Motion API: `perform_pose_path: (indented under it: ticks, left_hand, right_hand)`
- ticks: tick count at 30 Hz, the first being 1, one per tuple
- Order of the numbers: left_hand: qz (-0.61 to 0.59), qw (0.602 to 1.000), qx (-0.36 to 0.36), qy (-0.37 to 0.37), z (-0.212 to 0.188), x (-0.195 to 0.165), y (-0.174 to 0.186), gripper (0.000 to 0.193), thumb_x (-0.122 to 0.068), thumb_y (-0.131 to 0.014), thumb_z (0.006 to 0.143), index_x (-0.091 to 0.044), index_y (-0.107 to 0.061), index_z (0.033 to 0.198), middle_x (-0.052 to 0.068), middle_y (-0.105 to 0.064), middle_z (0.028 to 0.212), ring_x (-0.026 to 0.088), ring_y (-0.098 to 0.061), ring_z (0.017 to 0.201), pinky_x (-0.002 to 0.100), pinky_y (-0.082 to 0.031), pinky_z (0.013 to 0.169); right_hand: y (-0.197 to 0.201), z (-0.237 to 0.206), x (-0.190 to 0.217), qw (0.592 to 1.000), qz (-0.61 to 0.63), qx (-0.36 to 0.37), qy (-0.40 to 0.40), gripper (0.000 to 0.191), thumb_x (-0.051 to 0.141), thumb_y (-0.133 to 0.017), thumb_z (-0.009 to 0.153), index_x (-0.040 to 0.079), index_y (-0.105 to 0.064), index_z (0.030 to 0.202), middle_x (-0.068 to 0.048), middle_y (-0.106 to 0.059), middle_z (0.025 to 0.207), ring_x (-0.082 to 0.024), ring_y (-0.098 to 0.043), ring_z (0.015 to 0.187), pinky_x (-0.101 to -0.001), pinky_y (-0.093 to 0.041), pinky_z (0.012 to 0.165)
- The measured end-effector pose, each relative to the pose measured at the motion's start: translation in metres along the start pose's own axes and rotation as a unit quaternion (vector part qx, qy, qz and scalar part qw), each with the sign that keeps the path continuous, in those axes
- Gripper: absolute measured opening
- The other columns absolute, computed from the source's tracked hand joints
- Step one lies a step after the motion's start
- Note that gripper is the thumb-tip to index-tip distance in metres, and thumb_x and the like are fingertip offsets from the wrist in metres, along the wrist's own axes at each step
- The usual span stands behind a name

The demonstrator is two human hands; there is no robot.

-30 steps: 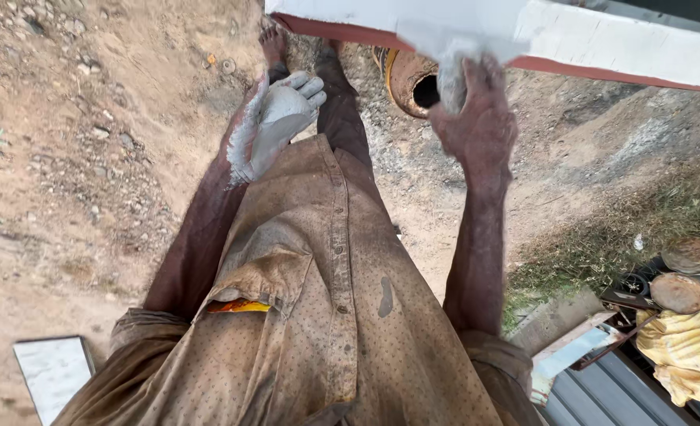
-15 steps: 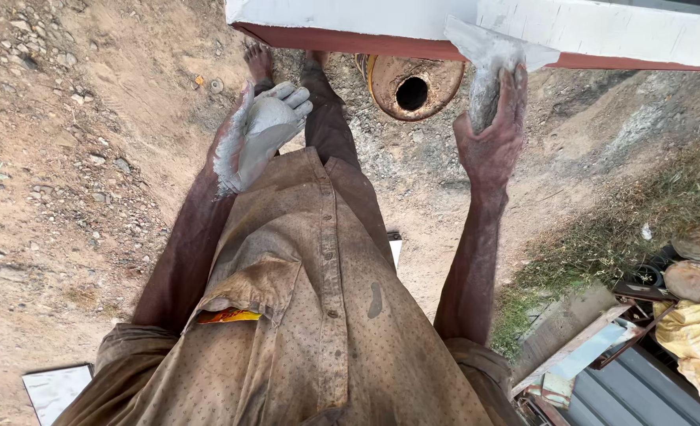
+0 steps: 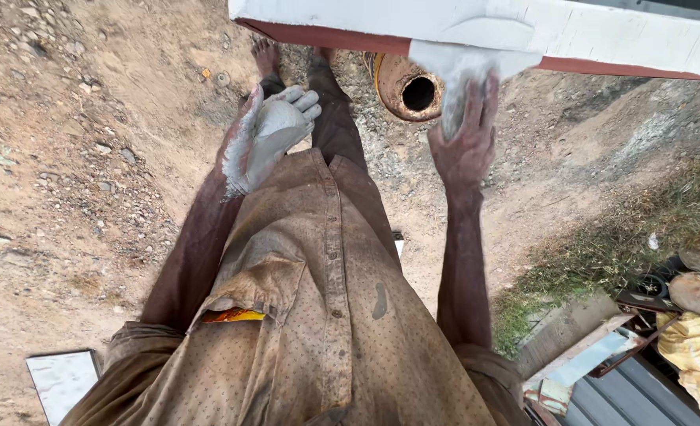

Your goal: The person scoops wet plaster from a basin using a trowel, then applies and smooths it onto the top edge of a red and white rectangular structure. The person repeatedly adds plaster and smooths the surface to create an even finish.

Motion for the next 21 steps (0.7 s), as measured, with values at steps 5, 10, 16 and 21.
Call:
perform_pose_path:
  ticks: [5,10,16,21]
  left_hand:
    - [0.037,0.999,-0.008,0.023,0.006,-0.001,0.0,0.092,-0.062,-0.055,0.098,0.005,-0.029,0.156,0.026,-0.044,0.157,0.034,-0.049,0.147,0.044,-0.042,0.126]
    - [0.027,1.0,0.001,0.01,0.01,-0.003,0.0,0.092,-0.06,-0.055,0.101,0.007,-0.027,0.158,0.028,-0.041,0.16,0.035,-0.046,0.15,0.046,-0.04,0.129]
    - [0.015,1.0,-0.019,0.002,0.007,-0.009,0.006,0.093,-0.06,-0.056,0.101,0.007,-0.027,0.158,0.03,-0.039,0.159,0.037,-0.044,0.15,0.046,-0.04,0.129]
    - [0.018,1.0,0.0,0.019,0.008,-0.011,0.001,0.093,-0.061,-0.056,0.099,0.005,-0.028,0.157,0.026,-0.043,0.159,0.035,-0.046,0.15,0.044,-0.041,0.127]
  right_hand:
    - [0.041,-0.022,0.028,0.988,-0.094,-0.065,0.108,0.087,0.007,-0.062,0.097,0.009,-0.018,0.172,-0.015,-0.014,0.177,-0.033,-0.026,0.164,-0.0556,-0.053,0.13]
    - [0.052,0.039,0.003,1.0,-0.017,0.014,0.001,0.085,0.021,-0.071,0.097,0.011,-0.029,0.17,-0.015,-0.022,0.177,-0.035,-0.035,0.16,-0.0562,-0.052,0.116]
    - [0.058,0.044,0.036,0.999,0.019,0.033,-0.014,0.083,0.022,-0.07,0.093,0.009,-0.03,0.165,-0.02,-0.023,0.172,-0.038,-0.036,0.155,-0.0549,-0.057,0.102]
    - [0.055,-0.006,0.04,0.991,0.03,0.118,-0.062,0.08,0.02,-0.068,0.095,0.013,-0.036,0.167,-0.014,-0.03,0.174,-0.036,-0.036,0.157,-0.06,-0.048,0.116]
Point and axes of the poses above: each hand's wrist, its own z-axis towards the middle knuckle, its own y-axis out of the back of the hand, x = y × z, the point moved 10 cm from there along z, towards the middle knuckle
